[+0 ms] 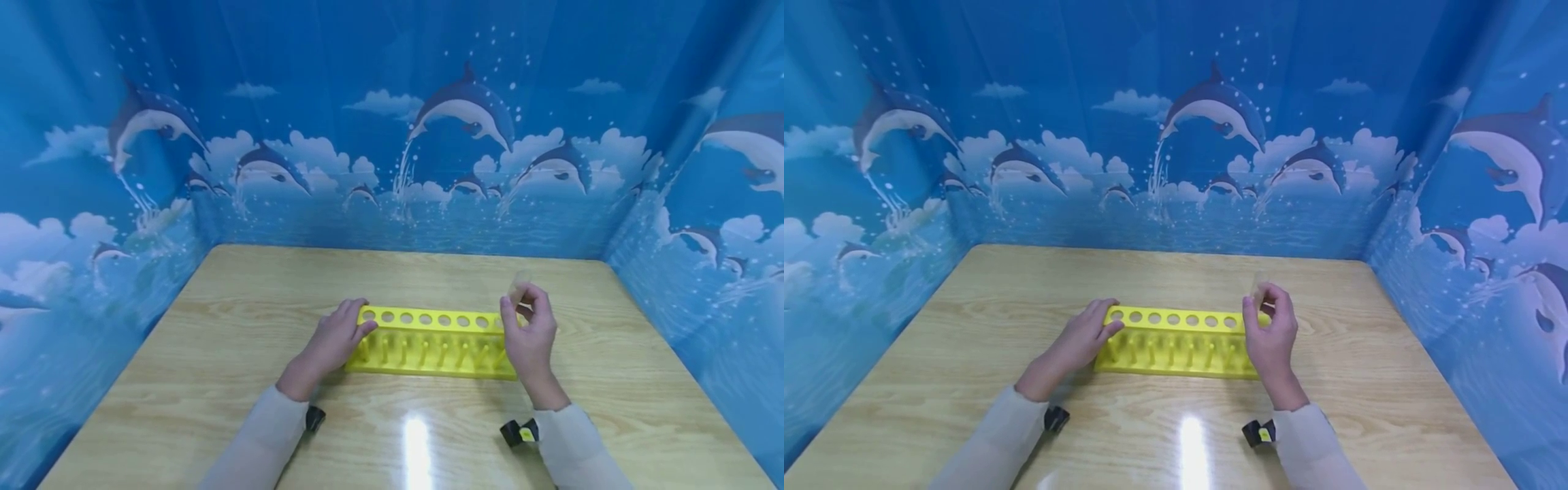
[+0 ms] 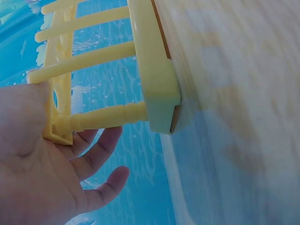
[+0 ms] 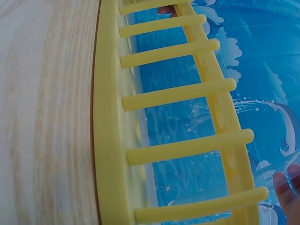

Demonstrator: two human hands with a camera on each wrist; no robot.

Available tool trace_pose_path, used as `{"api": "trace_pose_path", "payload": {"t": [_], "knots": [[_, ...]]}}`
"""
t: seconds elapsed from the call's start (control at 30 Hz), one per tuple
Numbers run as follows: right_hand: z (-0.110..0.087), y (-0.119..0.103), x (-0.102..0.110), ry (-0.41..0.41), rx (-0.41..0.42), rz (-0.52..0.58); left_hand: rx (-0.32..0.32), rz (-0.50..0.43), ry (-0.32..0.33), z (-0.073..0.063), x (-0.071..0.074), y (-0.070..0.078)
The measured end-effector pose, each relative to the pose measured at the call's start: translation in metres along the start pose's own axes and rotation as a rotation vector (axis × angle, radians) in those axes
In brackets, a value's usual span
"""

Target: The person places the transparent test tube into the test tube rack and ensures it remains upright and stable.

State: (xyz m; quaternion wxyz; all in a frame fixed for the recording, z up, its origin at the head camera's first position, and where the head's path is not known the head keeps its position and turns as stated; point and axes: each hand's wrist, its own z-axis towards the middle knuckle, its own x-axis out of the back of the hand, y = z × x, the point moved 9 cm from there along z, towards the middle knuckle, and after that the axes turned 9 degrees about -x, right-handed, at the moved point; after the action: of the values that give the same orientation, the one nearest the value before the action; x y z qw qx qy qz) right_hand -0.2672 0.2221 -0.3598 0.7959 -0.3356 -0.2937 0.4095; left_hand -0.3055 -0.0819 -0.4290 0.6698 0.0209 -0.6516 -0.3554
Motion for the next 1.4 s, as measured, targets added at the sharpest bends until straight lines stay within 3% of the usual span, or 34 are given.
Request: {"api": "trace_pose_path", "payload": {"t": [0.67, 1.4], "knots": [[0.001, 0.005, -0.001, -0.012, -0.013, -0.002, -0.004, 0.001, 0.015, 0.001, 0.000, 0.001], [0.002, 0.019, -0.004, -0.041, -0.120, -0.017, -0.010, 0.019, 0.025, 0.002, 0.001, 0.000]]}}
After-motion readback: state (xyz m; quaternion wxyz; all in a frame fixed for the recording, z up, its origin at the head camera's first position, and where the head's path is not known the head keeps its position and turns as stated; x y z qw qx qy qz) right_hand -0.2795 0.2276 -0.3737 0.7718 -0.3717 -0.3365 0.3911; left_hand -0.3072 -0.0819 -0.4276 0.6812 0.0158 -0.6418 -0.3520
